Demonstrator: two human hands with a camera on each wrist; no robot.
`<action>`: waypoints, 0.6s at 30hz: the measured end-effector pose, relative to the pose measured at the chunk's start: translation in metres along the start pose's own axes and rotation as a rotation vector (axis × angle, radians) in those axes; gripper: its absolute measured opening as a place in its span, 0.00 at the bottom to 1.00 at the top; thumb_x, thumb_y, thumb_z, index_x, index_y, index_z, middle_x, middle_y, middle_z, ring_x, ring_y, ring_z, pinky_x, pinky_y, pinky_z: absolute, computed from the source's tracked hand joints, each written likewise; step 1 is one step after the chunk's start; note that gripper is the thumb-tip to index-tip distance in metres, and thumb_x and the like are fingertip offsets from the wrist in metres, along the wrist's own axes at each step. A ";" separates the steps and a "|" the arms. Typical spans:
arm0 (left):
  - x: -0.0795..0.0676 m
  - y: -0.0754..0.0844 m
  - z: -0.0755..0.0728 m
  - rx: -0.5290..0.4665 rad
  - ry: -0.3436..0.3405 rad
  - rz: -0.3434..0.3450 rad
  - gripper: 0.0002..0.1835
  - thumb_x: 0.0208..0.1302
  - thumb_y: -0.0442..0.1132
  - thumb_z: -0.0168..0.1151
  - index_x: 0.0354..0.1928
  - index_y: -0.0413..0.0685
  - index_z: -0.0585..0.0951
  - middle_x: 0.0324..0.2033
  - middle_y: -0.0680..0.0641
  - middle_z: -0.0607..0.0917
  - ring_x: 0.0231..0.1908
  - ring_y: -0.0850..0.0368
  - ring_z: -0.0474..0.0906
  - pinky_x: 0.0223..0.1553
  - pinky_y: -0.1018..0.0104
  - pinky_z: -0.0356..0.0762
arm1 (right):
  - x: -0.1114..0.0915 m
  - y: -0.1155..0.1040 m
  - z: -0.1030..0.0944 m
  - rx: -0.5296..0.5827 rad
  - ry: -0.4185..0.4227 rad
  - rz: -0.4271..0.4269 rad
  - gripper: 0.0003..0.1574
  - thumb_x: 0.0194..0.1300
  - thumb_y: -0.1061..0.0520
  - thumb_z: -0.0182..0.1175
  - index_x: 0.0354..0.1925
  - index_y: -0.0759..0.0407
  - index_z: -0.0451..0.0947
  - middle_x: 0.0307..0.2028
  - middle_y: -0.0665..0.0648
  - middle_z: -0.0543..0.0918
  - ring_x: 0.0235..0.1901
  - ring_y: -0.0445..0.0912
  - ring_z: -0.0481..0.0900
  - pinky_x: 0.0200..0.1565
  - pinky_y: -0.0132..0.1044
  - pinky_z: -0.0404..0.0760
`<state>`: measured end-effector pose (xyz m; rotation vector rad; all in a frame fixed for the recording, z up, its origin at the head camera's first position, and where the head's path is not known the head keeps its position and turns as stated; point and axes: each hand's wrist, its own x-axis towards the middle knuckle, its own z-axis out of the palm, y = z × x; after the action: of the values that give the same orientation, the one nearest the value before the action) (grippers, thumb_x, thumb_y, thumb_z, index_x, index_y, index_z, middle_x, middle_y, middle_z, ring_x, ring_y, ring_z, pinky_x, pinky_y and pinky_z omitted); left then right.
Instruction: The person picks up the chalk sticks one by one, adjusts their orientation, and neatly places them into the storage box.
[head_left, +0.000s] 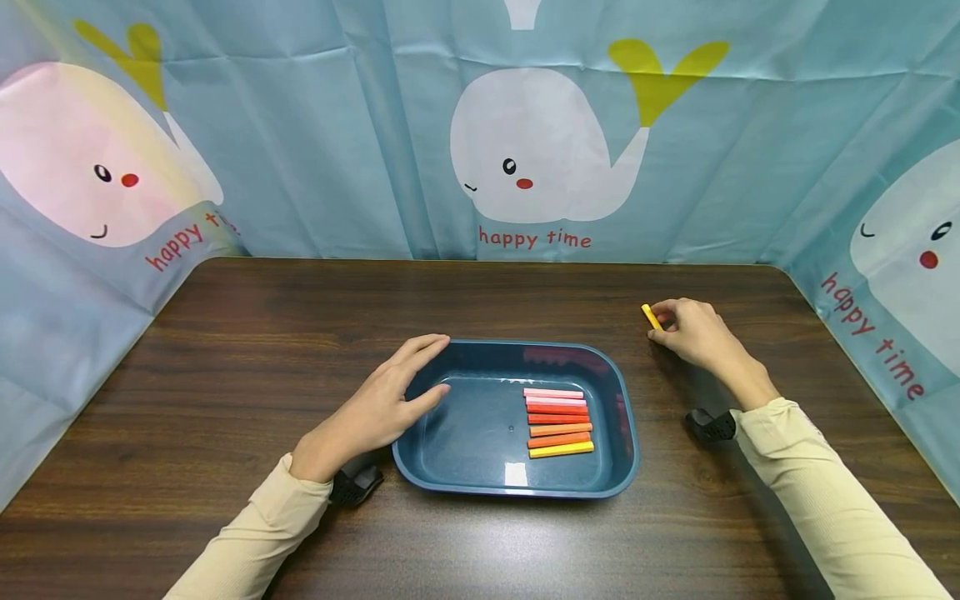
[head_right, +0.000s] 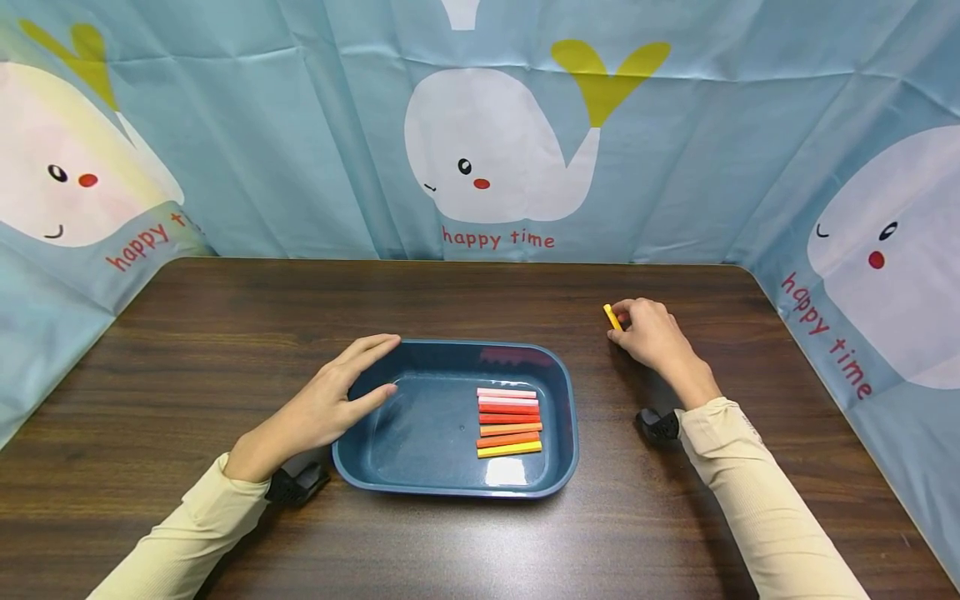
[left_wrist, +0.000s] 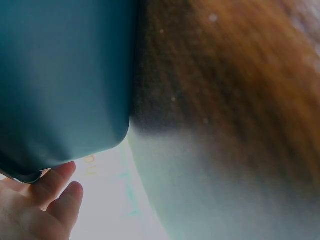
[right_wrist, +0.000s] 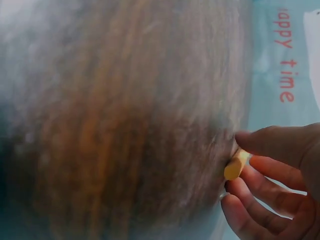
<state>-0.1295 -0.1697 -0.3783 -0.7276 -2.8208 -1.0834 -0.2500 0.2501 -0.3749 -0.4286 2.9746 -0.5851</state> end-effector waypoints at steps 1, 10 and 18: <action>0.000 0.000 0.000 -0.002 -0.002 -0.002 0.34 0.70 0.41 0.61 0.75 0.43 0.62 0.71 0.43 0.66 0.71 0.45 0.64 0.67 0.42 0.67 | 0.000 0.001 0.000 -0.001 0.003 -0.004 0.28 0.65 0.60 0.63 0.58 0.76 0.74 0.48 0.74 0.82 0.44 0.63 0.82 0.44 0.54 0.80; 0.000 0.000 0.000 -0.014 -0.009 -0.004 0.35 0.71 0.41 0.61 0.75 0.44 0.61 0.72 0.43 0.65 0.71 0.45 0.63 0.67 0.42 0.67 | -0.001 0.003 0.001 -0.008 0.010 -0.048 0.22 0.65 0.65 0.60 0.56 0.75 0.77 0.45 0.72 0.84 0.41 0.61 0.83 0.41 0.52 0.81; 0.000 0.000 0.000 -0.006 -0.011 -0.010 0.34 0.71 0.42 0.61 0.75 0.44 0.62 0.72 0.43 0.65 0.71 0.45 0.64 0.67 0.42 0.66 | -0.007 0.001 -0.001 -0.010 0.003 -0.095 0.20 0.64 0.67 0.59 0.53 0.73 0.79 0.44 0.71 0.85 0.38 0.56 0.84 0.40 0.48 0.81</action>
<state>-0.1299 -0.1698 -0.3782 -0.7231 -2.8346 -1.0929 -0.2439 0.2529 -0.3743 -0.5725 2.9746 -0.5797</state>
